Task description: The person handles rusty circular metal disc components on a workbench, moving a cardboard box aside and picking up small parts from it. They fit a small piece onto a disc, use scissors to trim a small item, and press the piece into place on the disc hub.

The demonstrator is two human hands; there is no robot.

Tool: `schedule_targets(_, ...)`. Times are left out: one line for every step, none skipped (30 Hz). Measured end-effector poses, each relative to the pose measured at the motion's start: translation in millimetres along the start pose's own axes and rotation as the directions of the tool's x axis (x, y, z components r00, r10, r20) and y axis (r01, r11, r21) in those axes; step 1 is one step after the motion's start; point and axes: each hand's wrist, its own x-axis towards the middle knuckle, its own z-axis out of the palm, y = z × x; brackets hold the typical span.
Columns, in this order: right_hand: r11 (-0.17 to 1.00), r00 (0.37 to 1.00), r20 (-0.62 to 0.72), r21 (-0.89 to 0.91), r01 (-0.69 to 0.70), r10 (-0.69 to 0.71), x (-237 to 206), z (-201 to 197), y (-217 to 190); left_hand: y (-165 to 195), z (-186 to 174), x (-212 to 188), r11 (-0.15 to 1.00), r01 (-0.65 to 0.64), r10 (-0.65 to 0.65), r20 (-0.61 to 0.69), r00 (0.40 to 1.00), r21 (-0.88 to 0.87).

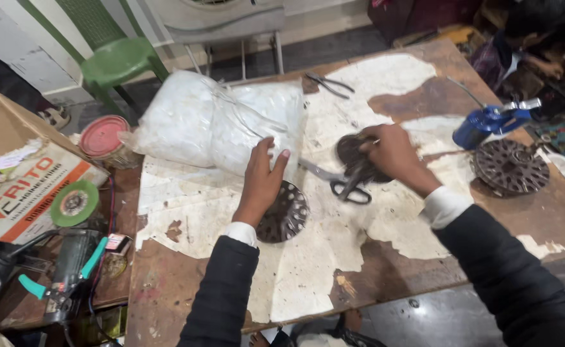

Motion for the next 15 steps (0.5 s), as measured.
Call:
schedule_targets(0.996,0.999,0.032,0.086,0.027,-0.030,2,7,-23,-9,-2,2,0.995,0.072,-0.071,0.012,0.997,-0.071)
schedule_targets(0.988,0.994,0.086,0.147,0.054,-0.067,4,14,-46,-19,-2,-3,0.979,0.153,-0.149,0.037,0.988,-0.137)
schedule_targets(0.975,0.985,0.133,0.208,0.079,-0.108,8,21,-67,-29,-2,-7,0.953,0.229,-0.220,0.066,0.973,-0.199)
schedule_targets(0.973,0.973,0.158,0.187,0.137,-0.167,10,30,-88,-38,-4,-11,0.953,0.200,-0.185,0.084,0.979,-0.228)
schedule_targets(0.967,0.956,0.191,0.166,0.192,-0.223,10,39,-107,-46,-5,-18,0.949,0.178,-0.156,0.103,0.982,-0.261)
schedule_targets(0.958,0.935,0.225,0.148,0.246,-0.274,7,45,-122,-53,-7,-25,0.943,0.159,-0.128,0.122,0.984,-0.293)
schedule_targets(0.960,0.928,0.257,0.142,0.240,-0.270,4,51,-133,-57,-11,-33,0.949,0.147,-0.120,0.112,0.986,-0.279)
schedule_targets(0.962,0.920,0.285,0.133,0.239,-0.268,7,54,-142,-59,-14,-35,0.955,0.129,-0.106,0.097,0.990,-0.268)
schedule_targets(0.963,0.913,0.308,0.119,0.244,-0.269,8,57,-148,-59,-18,-36,0.961,0.103,-0.086,0.079,0.993,-0.258)
schedule_targets(0.966,0.907,0.335,0.120,0.228,-0.256,7,57,-149,-55,-20,-37,0.977,0.099,-0.087,0.071,0.994,-0.186)
schedule_targets(0.971,0.898,0.369,0.120,0.209,-0.239,5,57,-149,-49,-22,-39,0.988,0.102,-0.095,0.065,0.993,-0.116)
schedule_targets(0.975,0.890,0.401,0.121,0.184,-0.217,1,59,-147,-42,-23,-42,0.993,0.106,-0.103,0.064,0.993,-0.044)
schedule_targets(0.970,0.888,0.391,0.116,0.213,-0.242,-3,60,-144,-32,-22,-45,0.999,0.046,-0.047,0.073,0.996,0.023)
schedule_targets(0.964,0.886,0.380,0.107,0.243,-0.265,-7,62,-139,-22,-18,-45,0.996,-0.019,0.012,0.086,0.996,0.088)
schedule_targets(0.957,0.883,0.371,0.097,0.272,-0.288,-12,65,-134,-11,-12,-46,0.985,-0.083,0.068,0.101,0.993,0.149)
